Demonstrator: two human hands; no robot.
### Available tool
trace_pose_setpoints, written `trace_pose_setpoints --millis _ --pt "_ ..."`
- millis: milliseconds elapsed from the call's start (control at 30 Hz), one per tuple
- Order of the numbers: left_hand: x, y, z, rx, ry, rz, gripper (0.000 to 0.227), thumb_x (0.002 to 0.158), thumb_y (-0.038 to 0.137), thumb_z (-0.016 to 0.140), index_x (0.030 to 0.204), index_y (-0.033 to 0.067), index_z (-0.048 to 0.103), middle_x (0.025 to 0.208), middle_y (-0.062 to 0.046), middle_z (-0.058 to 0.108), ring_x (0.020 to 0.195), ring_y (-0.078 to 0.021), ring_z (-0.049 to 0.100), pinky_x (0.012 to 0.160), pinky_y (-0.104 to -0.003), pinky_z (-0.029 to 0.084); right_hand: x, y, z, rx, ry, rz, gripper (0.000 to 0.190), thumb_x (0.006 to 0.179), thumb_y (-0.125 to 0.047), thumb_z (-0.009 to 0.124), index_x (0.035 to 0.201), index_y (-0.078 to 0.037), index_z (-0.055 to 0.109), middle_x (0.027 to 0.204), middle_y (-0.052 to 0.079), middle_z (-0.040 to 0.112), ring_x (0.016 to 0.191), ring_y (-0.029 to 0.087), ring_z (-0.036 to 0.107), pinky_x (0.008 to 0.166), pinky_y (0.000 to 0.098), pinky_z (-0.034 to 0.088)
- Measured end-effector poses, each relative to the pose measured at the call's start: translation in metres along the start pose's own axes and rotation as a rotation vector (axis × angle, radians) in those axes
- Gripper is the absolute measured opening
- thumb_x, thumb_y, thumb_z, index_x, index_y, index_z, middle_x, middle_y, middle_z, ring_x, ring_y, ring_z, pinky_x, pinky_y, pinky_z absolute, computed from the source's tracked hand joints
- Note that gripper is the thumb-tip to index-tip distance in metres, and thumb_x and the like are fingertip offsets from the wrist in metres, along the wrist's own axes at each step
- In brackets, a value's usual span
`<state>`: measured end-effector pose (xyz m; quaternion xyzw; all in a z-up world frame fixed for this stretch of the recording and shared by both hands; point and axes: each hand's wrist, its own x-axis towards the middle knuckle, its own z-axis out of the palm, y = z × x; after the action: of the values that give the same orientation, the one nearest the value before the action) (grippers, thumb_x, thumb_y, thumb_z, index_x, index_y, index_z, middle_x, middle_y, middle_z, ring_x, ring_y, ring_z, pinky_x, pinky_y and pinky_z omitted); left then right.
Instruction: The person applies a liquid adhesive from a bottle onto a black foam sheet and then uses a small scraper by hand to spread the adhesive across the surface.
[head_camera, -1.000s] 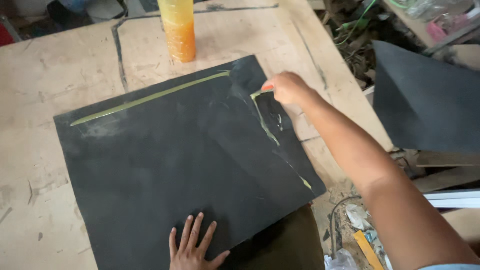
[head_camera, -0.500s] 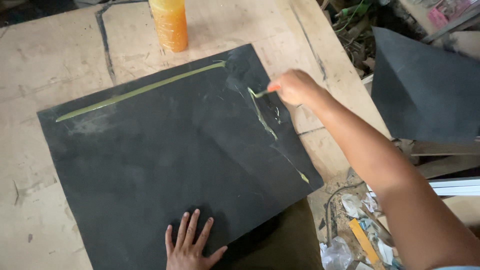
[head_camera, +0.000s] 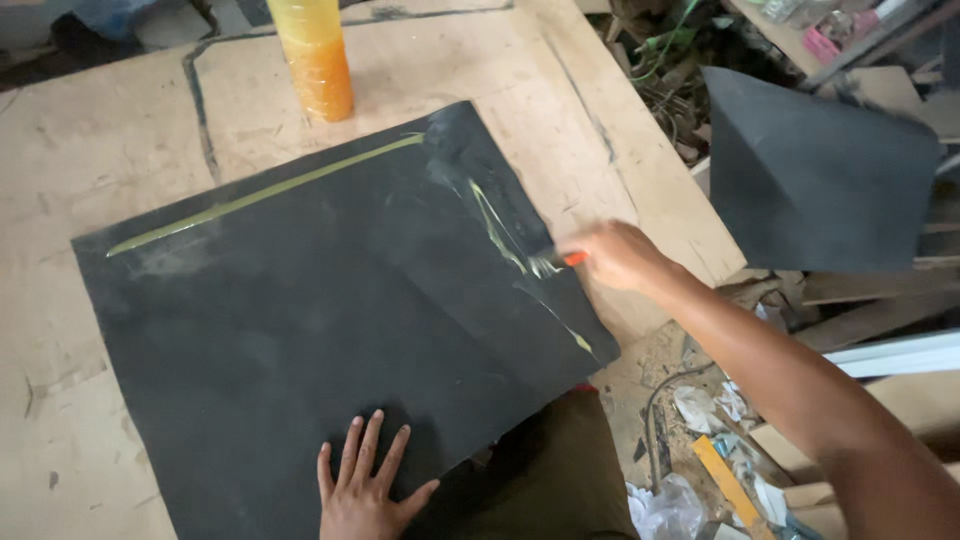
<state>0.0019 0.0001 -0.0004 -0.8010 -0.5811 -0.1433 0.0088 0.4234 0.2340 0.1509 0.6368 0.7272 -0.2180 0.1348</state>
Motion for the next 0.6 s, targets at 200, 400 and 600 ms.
trace_pose_setpoints --millis 200,400,600 --pt "-0.001 0.001 0.002 -0.052 0.01 -0.001 0.085 0.075 0.083 0.069 0.148 0.0408 0.058 0.166 0.002 0.047 0.156 -0.0232 0.042 0.122 -0.062 0.036 0.09 -0.013 -0.021 0.016 0.275 -0.098 0.033 0.102 -0.011 0.058 0.125 -0.02 0.079 0.128 0.004 0.077 0.115 0.031 0.072 0.095 0.0487 0.056" --pt "-0.001 -0.001 0.0 -0.023 -0.051 0.004 0.09 0.077 0.088 0.063 0.154 0.0431 0.051 0.17 0.005 0.041 0.157 -0.0214 0.038 0.123 -0.061 0.032 0.186 -0.024 -0.041 -0.315 0.121 0.011 0.058 0.086 0.0 0.054 0.126 -0.036 0.075 0.104 0.009 0.078 0.099 0.036 0.073 0.083 0.0465 0.055" --pt "0.001 0.0 -0.004 -0.042 -0.066 -0.008 0.091 0.074 0.088 0.067 0.153 0.0431 0.053 0.17 0.005 0.041 0.158 -0.0214 0.038 0.122 -0.061 0.034 0.2 0.009 -0.035 -0.283 0.09 -0.057 0.056 0.089 -0.009 0.053 0.129 -0.039 0.076 0.125 0.005 0.077 0.113 0.039 0.072 0.094 0.0495 0.057"
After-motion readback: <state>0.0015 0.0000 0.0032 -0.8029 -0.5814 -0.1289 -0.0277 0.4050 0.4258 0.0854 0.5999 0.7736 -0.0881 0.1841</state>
